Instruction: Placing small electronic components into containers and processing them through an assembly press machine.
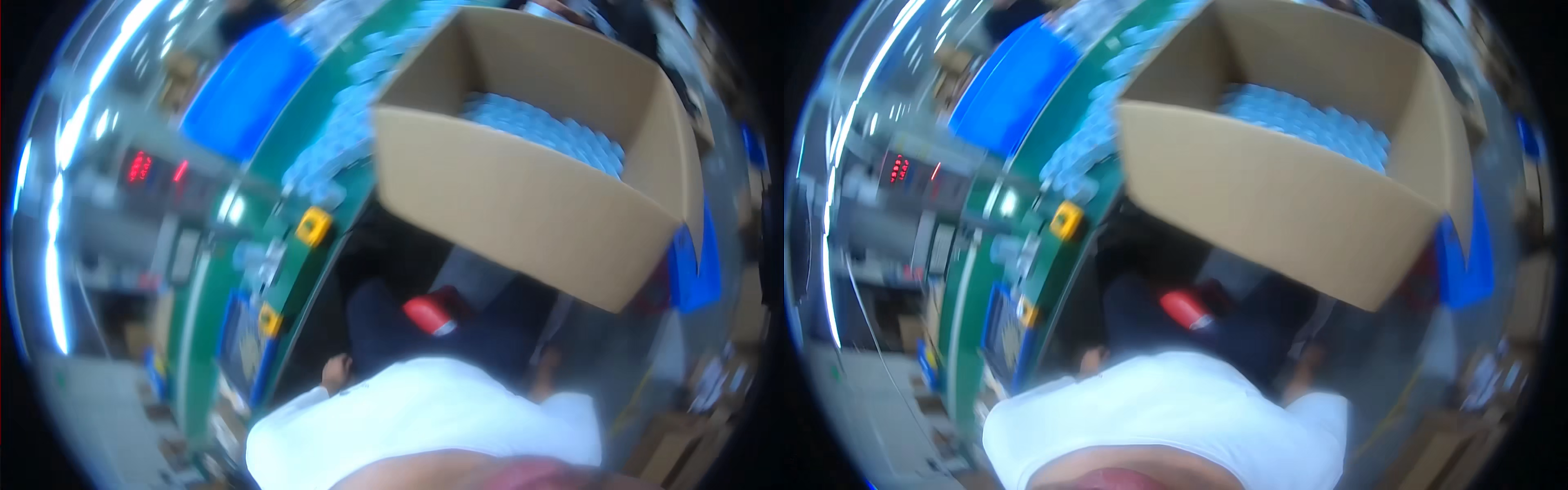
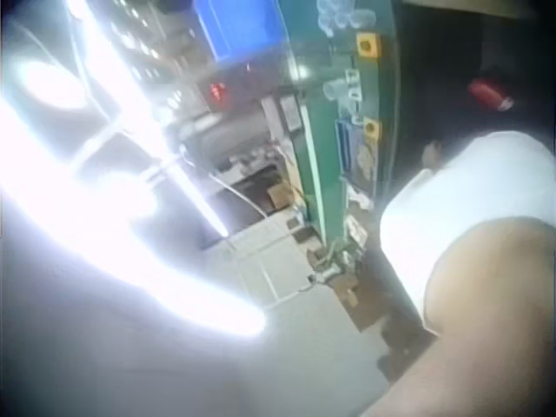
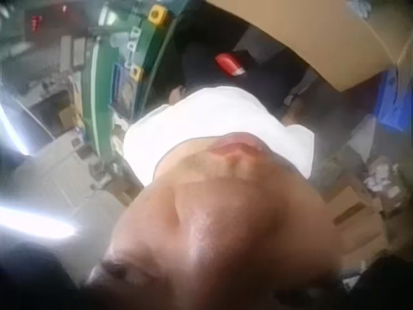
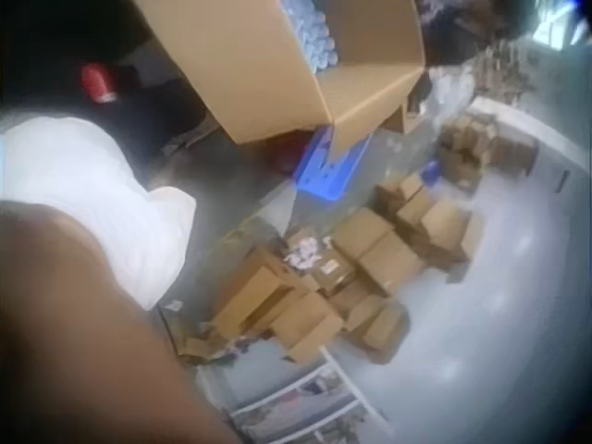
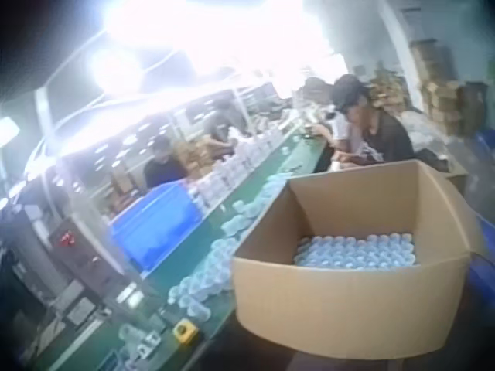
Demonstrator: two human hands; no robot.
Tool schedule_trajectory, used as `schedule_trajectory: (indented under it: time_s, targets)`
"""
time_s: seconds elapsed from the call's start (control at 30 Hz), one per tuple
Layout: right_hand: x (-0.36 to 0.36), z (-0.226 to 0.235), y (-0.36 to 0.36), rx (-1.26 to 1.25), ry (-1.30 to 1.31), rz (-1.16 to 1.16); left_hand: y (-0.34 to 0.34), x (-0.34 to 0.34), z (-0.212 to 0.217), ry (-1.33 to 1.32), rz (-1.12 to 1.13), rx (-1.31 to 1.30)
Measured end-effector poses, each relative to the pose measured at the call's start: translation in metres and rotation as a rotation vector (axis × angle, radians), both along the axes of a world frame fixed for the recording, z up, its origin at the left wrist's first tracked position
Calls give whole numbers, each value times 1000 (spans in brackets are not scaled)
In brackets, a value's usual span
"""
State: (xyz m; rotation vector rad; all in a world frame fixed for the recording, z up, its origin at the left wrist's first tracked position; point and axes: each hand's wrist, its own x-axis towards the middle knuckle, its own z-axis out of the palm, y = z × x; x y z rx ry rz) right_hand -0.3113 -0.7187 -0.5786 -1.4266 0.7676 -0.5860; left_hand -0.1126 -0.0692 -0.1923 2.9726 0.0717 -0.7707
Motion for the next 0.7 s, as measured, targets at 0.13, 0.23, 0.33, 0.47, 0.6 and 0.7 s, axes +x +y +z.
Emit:
schedule_trajectory:
  time_s: [0.13, 0.23, 0.33, 0.47, 0.6, 0.7]
  targets:
    - [11, 68, 12, -448, 945, 126, -23, -18, -8, -300, 188, -377]
    - [47, 88, -43, -889, 794, 251, -33, -30, 27, -545, 413, -618]
    - [131, 190, 20, -566, 556, 229, -20, -2, 65, -768, 207, -629]
    - [247, 352, 122, -389, 285, 428, -15, 52, 164, -1086, 99, -849]
    - [320, 489, 229, -655, 107, 694, -2, 140, 247, -1204, 18, -797]
    - [366, 528, 259, -578, -108, 869, -6, 202, 290, -1197, -120, -804]
